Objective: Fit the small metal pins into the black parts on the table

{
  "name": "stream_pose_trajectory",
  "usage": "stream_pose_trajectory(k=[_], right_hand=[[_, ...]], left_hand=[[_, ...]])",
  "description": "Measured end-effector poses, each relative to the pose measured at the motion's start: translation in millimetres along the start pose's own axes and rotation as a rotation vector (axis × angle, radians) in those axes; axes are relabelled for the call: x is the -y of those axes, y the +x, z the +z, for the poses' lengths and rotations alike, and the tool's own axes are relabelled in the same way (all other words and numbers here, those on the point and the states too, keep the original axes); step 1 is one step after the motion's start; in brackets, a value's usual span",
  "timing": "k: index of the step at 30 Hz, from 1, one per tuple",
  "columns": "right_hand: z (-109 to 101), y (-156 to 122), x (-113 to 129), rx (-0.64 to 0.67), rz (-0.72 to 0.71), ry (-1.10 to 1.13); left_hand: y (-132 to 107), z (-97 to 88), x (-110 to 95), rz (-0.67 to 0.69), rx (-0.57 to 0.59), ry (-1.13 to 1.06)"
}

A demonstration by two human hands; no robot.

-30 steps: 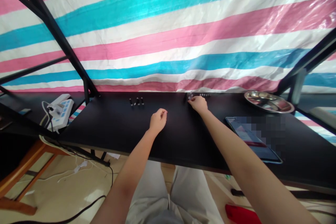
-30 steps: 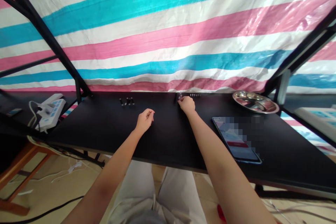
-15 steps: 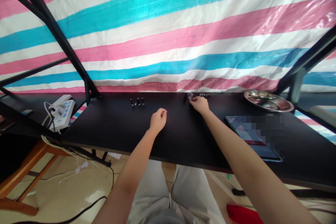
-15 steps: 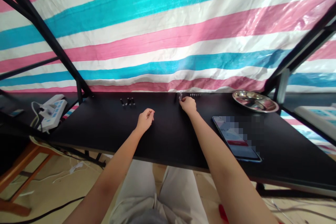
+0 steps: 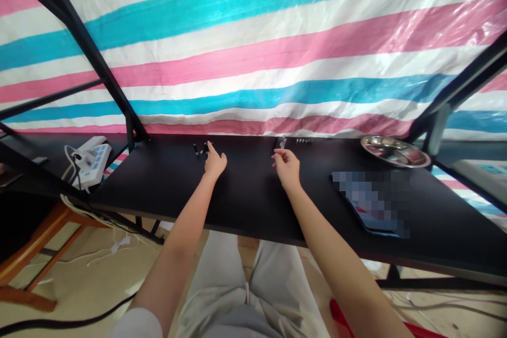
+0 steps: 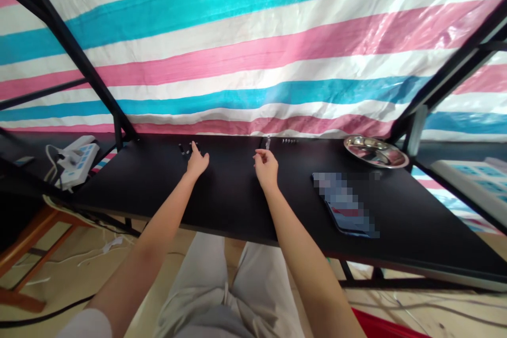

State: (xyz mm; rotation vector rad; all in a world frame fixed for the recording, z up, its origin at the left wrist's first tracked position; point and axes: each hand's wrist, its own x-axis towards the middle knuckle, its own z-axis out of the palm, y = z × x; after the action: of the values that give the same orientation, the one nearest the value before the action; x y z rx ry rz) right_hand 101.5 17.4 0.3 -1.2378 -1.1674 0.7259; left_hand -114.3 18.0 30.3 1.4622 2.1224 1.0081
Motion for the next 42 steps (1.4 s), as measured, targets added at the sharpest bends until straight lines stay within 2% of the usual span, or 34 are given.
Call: stream_pose_trajectory(k=[6,12,15,17,20,24,28,34,38,42], right_hand=[[4.1,-8.4,1.6,0.074,-0.049,0.004],[5.0,-7.9,-4.7,0.111,-0.078,-0.034],[6.0,-8.8,-6.7,0.136,-0.101,-0.062],[6.8,-9.6,-7.0,0.150,-0.109,-0.073],[8.0,-10.4,-6.6,0.171,-0.111,-0.077],[9.7,-11.1,-6.4,0.220,-0.127,-0.081],[11.0,-13.8,-3.6,0.288,-0.164,-0.109],[10.5,-21.1,6.6,0.413,-0.144,-0.072],[9.0,-22.0,5.8,0.401,-0.153,-0.080],[9.5,-20.8,0.9,0.392,-0.163,-0.059]], left_hand=[[11.3,-7.0,-13.4,-0.004,0.101,0.304],[21.5,-5.0,-12.9,0.059,0.047,0.462],[25.0,-4.5,-7.6,0.176,0.008,0.480],[23.7,-1.9,-5.3,0.288,0.022,0.397],[14.1,9.0,-5.9,0.379,0.114,0.048],[-11.1,29.1,-9.2,0.338,0.281,-0.500],[-35.7,35.7,-8.1,0.229,0.372,-0.796],[-47.1,31.1,-6.8,0.234,0.467,-0.858],[-49.0,32.4,-8.4,0.246,0.516,-0.830],[-49.8,33.1,-8.6,0.241,0.494,-0.811]])
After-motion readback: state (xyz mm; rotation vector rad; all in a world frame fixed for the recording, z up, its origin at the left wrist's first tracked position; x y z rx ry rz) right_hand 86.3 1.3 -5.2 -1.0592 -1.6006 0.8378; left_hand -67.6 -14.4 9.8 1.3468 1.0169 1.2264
